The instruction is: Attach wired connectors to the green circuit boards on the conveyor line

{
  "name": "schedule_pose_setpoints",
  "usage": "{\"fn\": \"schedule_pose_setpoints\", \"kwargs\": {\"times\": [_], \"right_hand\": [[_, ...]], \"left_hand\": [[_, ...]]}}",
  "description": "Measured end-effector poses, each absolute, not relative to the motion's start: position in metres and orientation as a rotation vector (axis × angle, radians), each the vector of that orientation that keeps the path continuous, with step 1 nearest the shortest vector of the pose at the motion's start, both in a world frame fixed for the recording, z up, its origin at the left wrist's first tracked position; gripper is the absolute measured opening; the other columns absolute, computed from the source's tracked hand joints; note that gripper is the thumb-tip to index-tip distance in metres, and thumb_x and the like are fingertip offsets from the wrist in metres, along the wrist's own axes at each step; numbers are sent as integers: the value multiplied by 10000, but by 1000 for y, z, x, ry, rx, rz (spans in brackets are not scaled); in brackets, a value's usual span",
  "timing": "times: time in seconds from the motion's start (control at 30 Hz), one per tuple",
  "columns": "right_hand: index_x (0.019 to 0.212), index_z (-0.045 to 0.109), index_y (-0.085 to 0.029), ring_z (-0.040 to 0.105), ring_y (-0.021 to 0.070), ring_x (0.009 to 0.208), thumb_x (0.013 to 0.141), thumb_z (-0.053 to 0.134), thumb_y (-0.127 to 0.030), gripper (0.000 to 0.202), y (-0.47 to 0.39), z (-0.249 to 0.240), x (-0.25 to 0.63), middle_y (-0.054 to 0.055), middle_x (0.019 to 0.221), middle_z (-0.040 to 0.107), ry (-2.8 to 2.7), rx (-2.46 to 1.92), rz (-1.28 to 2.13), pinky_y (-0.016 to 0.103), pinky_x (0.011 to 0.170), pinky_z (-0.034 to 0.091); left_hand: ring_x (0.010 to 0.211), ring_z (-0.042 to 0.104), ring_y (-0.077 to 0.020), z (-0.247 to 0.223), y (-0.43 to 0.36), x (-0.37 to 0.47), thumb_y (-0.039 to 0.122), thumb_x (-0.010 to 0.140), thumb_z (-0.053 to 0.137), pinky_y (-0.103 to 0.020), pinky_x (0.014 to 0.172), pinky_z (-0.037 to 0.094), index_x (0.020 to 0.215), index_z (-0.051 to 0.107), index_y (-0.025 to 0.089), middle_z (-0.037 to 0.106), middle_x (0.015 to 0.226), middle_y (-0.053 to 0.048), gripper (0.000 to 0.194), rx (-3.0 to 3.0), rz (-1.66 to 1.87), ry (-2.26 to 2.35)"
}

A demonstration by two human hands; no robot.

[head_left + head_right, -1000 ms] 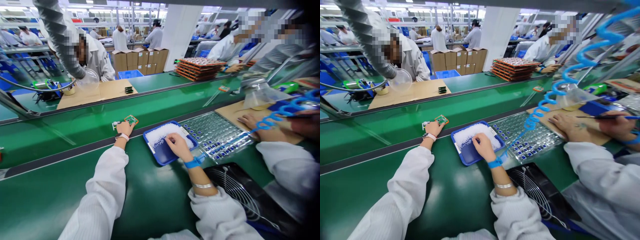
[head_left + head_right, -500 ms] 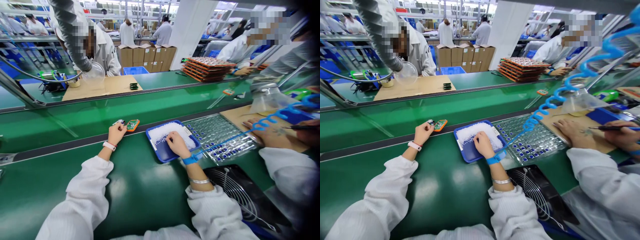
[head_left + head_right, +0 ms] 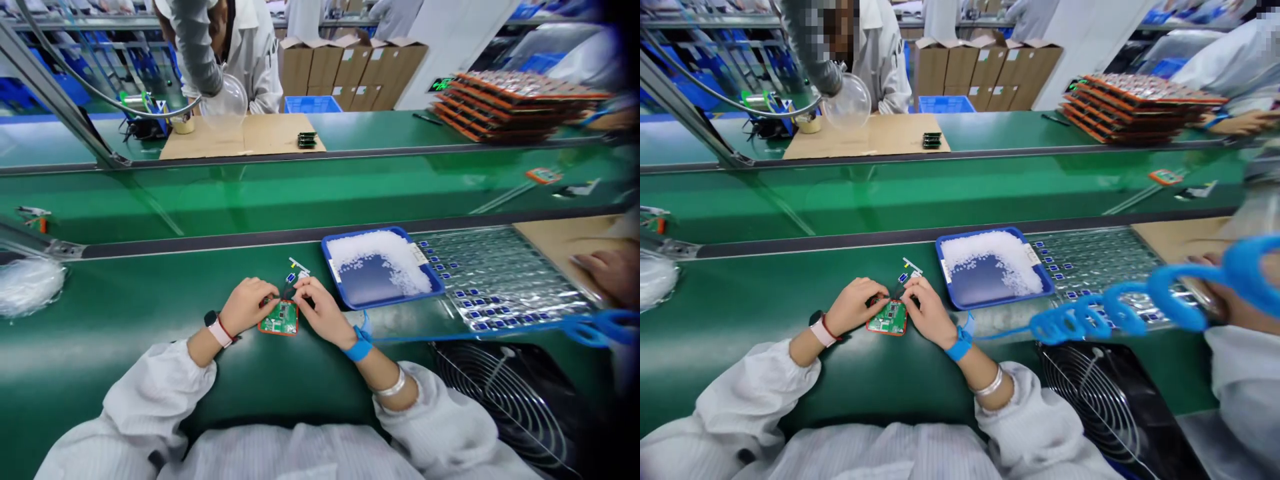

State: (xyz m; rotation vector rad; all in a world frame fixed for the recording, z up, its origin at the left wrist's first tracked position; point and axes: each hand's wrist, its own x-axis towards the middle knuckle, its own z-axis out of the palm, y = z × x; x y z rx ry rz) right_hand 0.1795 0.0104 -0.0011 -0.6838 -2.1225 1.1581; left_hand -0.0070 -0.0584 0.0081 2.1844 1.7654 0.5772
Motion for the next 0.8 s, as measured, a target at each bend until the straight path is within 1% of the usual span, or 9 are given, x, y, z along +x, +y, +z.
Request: {"fn": "schedule_pose_setpoints", "kwargs": {"times": [0.13,0.3,0.43,0.53,0.6,0.8], "right_hand": [[762,506,-187,506,176,940,877,451,-196,128,4,-5,182,72,941,501,-2128,-699,1165,332,845,419],[748,494,-180,497,172,905,874,445,-184,136,9,-6,177,68,912,493,-2158,-690,1141,320,821,411],[760,495,-180,485,183,920,878,436,-203,134,22,-10,172,72,914,490,-2180,-682,1086,338,831,401],[758,491,-187,479,189,915,879,429,-209,138,28,-11,170,66,894,498,-2218,-656,1059,353,829,397],[759,491,-190,477,192,923,875,432,-207,132,28,-12,169,67,902,504,-2232,-651,1051,361,833,395],[753,499,-190,475,198,937,862,433,-187,127,26,-12,167,72,917,509,-2236,-679,1065,378,847,394]], "left_hand": [[752,552,-164,5,-61,0,291,899,459,-305,699,357,863,585,201,637,796,-15,159,2236,481,1836],[781,551,-174,0,-49,3,279,913,431,-306,707,358,855,587,185,623,822,-33,191,2191,480,2003],[803,532,-173,3,-41,5,292,908,447,-305,716,360,831,602,187,634,849,-35,203,2182,638,1972],[857,535,-167,5,-41,6,303,896,477,-307,761,376,819,623,195,650,909,-31,197,2118,825,1855],[882,545,-164,4,-41,7,280,876,511,-311,789,391,820,640,200,660,932,-28,162,2058,906,1786],[834,574,-154,1,-39,6,214,820,575,-310,794,430,764,662,199,679,859,-19,105,1879,986,1700]]}}
